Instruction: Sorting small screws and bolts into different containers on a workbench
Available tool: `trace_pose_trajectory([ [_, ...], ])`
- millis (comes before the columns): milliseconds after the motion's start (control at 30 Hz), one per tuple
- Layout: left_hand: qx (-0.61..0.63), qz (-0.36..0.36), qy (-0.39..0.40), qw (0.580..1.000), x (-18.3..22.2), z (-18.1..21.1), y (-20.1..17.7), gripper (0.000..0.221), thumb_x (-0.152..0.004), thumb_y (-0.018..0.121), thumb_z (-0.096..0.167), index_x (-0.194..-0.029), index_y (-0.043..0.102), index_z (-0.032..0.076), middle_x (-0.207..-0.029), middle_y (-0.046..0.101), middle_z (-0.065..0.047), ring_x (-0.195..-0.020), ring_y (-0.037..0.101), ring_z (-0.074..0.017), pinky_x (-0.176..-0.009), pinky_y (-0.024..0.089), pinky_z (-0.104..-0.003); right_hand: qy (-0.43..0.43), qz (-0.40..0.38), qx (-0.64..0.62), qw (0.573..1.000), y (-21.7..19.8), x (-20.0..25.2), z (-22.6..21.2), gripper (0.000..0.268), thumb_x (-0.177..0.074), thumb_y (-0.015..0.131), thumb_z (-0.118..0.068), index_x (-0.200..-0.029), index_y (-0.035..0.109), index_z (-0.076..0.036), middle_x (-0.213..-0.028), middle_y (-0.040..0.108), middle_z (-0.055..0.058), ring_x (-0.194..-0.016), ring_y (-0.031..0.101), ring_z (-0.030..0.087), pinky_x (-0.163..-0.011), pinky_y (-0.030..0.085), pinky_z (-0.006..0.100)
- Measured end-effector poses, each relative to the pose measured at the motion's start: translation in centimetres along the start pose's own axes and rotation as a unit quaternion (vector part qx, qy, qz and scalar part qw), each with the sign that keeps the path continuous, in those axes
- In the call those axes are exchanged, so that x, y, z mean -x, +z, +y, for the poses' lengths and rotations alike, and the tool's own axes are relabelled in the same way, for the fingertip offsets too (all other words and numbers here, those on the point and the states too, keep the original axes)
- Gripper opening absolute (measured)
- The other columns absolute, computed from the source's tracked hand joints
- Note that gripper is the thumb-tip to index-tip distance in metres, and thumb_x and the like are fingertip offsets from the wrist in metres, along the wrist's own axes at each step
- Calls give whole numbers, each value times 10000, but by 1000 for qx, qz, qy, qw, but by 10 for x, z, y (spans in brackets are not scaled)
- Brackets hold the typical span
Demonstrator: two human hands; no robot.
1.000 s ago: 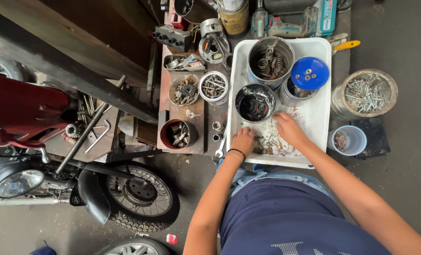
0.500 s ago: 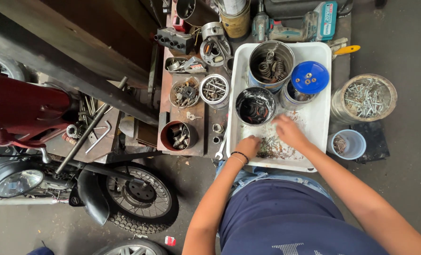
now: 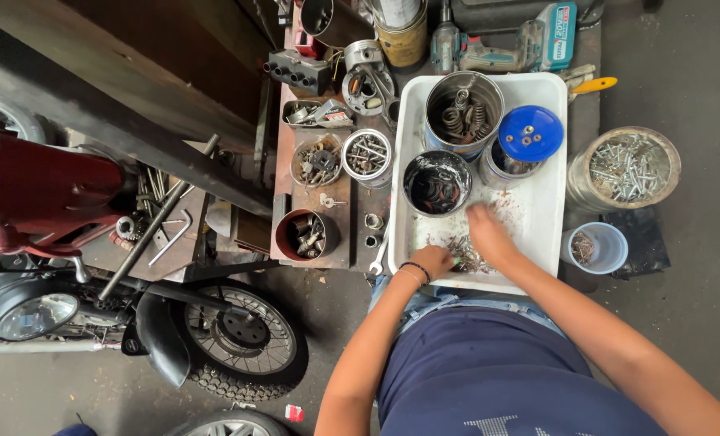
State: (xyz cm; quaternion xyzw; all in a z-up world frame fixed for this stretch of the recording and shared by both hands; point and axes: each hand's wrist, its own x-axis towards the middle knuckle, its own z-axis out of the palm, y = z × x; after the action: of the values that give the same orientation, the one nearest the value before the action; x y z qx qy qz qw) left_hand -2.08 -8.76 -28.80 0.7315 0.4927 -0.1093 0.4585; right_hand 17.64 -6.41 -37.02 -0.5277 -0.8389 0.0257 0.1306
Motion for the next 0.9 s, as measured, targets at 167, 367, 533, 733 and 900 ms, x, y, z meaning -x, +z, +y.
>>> trace_pose_trajectory([
  [167,-92,69,-72,991,-25,-31,18,306,-930,514,229,-964,721,6,-895,717,-190,-883,721,-392,-751,598,-475,-24,-36,-158,987,-63,8,-17,282,-877,511,-78,-1126,638,-49,-1110,607,103,-1016,663,301,-885,544,331],
  [367,-54,73,-87,992,-23,-17,19,362,-950,533,274,-900,737,-20,-823,717,-213,-828,723,-407,-697,607,-483,93,-1,-58,994,-57,-8,22,296,-844,564,-63,-1137,602,-62,-1071,554,107,-992,599,311,-891,512,383],
  [533,-41,45,-15,998,-18,-2,13,337,-958,519,255,-958,721,-15,-914,717,-241,-884,708,-448,-730,604,-529,57,-137,-233,961,-58,-6,15,159,-843,572,-66,-967,666,-99,-865,644,126,-886,667,362,-833,537,429],
  [733,-91,179,54,978,-14,-4,5,328,-880,562,-11,-1207,591,-16,-1233,568,-183,-1041,657,-414,-879,603,-480,34,-149,-272,950,-114,-12,-15,262,-844,586,-47,-1093,643,-107,-1030,652,137,-1044,629,410,-924,517,474],
  [900,-52,125,98,986,-45,-27,45,283,-918,566,162,-1173,631,57,-1132,605,-156,-957,685,-424,-851,599,-460,77,-242,-372,893,-121,-6,-27,204,-876,558,-52,-1071,619,-45,-1067,658,203,-1005,677,394,-820,588,451],
])
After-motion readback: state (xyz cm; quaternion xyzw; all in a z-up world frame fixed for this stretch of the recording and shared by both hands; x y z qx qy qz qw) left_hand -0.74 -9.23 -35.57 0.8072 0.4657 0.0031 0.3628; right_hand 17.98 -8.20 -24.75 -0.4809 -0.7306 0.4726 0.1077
